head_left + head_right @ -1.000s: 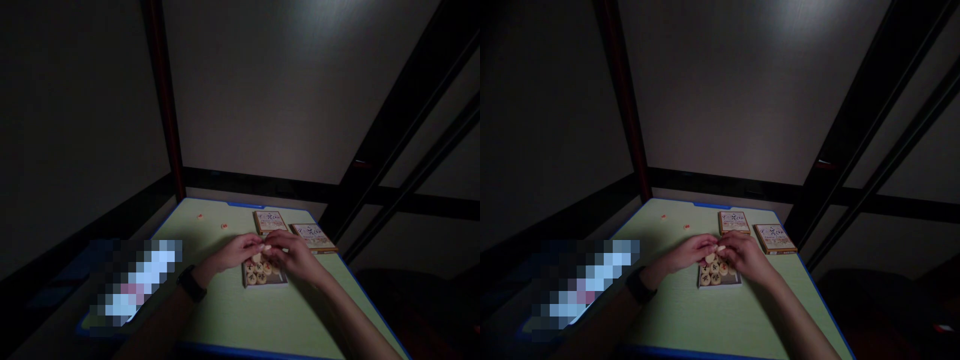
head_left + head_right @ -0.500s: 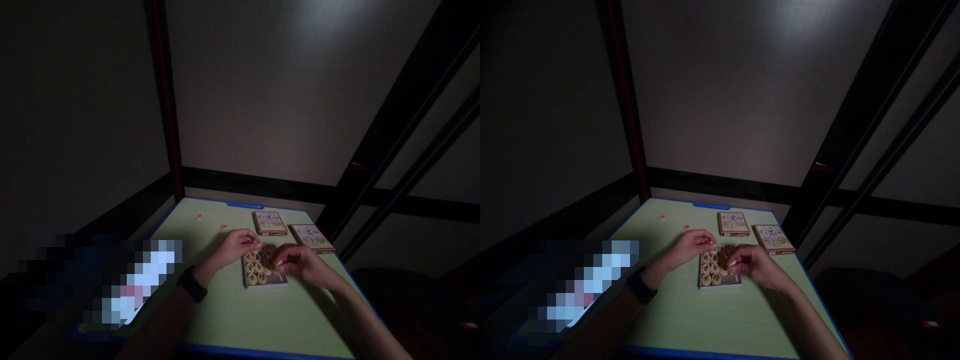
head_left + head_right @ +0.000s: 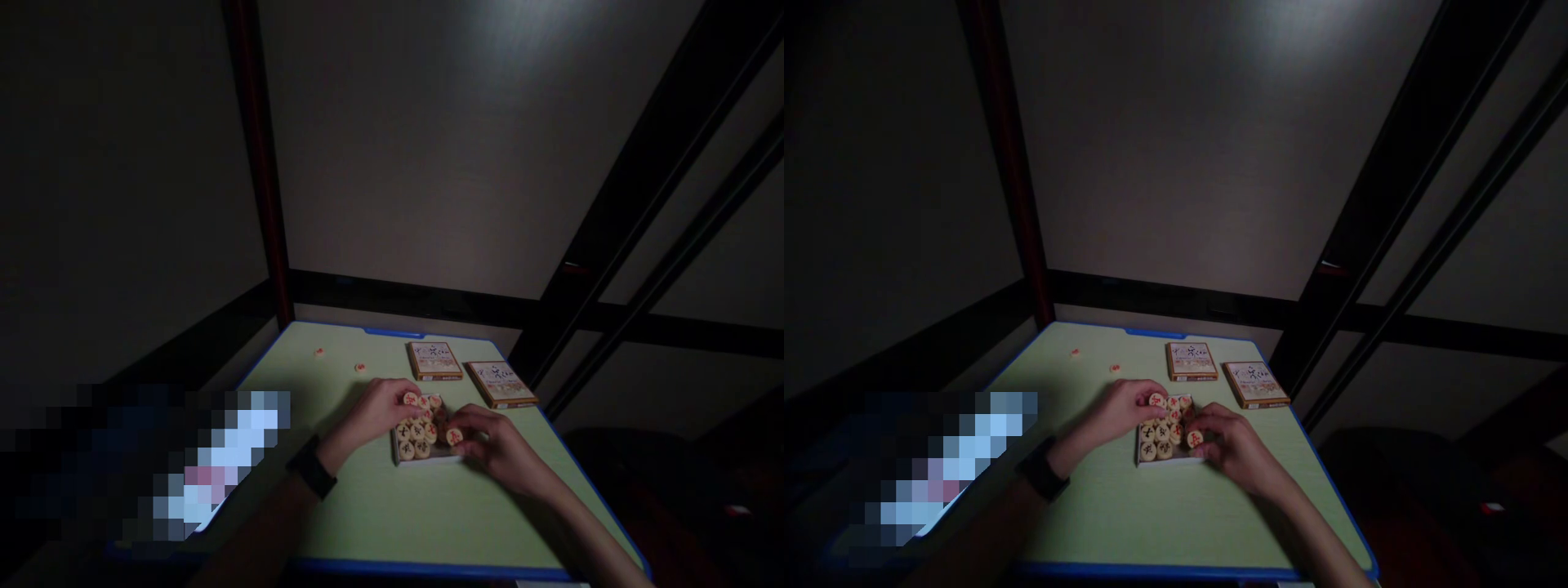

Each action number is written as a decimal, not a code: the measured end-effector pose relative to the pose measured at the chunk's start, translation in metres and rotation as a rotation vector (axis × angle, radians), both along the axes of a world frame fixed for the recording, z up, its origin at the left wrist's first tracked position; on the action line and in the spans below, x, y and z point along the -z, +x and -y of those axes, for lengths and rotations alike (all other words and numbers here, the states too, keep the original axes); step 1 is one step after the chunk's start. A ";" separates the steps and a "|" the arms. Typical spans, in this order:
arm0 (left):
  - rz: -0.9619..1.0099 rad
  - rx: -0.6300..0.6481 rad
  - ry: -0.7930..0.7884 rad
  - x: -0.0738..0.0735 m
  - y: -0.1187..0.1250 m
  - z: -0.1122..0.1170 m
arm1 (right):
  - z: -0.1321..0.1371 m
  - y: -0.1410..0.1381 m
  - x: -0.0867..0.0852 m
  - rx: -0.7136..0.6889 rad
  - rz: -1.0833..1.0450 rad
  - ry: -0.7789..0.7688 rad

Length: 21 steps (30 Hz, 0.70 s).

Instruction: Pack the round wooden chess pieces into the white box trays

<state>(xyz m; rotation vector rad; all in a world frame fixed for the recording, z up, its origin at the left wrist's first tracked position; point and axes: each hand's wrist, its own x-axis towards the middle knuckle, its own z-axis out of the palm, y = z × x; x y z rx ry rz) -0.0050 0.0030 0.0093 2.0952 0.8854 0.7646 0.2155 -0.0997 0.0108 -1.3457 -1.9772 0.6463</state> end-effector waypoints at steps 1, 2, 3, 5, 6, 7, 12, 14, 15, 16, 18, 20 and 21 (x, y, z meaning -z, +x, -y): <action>-0.005 0.001 0.009 0.000 0.000 0.000 | -0.001 0.000 0.000 -0.015 0.004 -0.002; -0.007 0.000 0.020 -0.001 0.000 0.000 | -0.001 0.000 -0.001 -0.032 0.004 -0.006; -0.009 -0.002 0.031 -0.001 0.000 0.000 | -0.002 0.001 0.000 -0.047 0.001 -0.015; -0.014 -0.006 0.048 0.000 0.000 0.001 | -0.004 0.003 0.000 -0.069 -0.009 -0.042; -0.016 -0.006 0.052 0.000 0.000 0.001 | -0.005 0.004 0.001 -0.073 -0.014 -0.060; -0.019 -0.005 0.053 0.000 0.000 0.001 | -0.006 0.005 0.002 -0.074 -0.016 -0.076; -0.008 -0.005 0.052 -0.001 0.000 0.003 | -0.010 0.008 0.006 -0.058 0.004 -0.110; 0.009 -0.002 0.048 0.000 0.000 0.003 | -0.010 0.009 0.006 -0.050 0.021 -0.118; 0.020 0.000 0.046 0.000 0.000 0.003 | -0.010 0.009 0.006 -0.043 0.035 -0.123; 0.033 0.002 0.043 0.000 0.000 0.002 | -0.010 0.009 0.005 -0.037 0.051 -0.127; 0.054 0.010 0.041 0.000 0.000 0.002 | -0.010 0.008 0.003 -0.027 0.083 -0.130; 0.065 0.015 0.034 0.000 0.000 0.002 | -0.010 0.006 0.000 -0.046 0.117 -0.132; 0.065 0.016 0.028 0.000 0.000 0.002 | -0.010 0.005 -0.002 -0.067 0.136 -0.133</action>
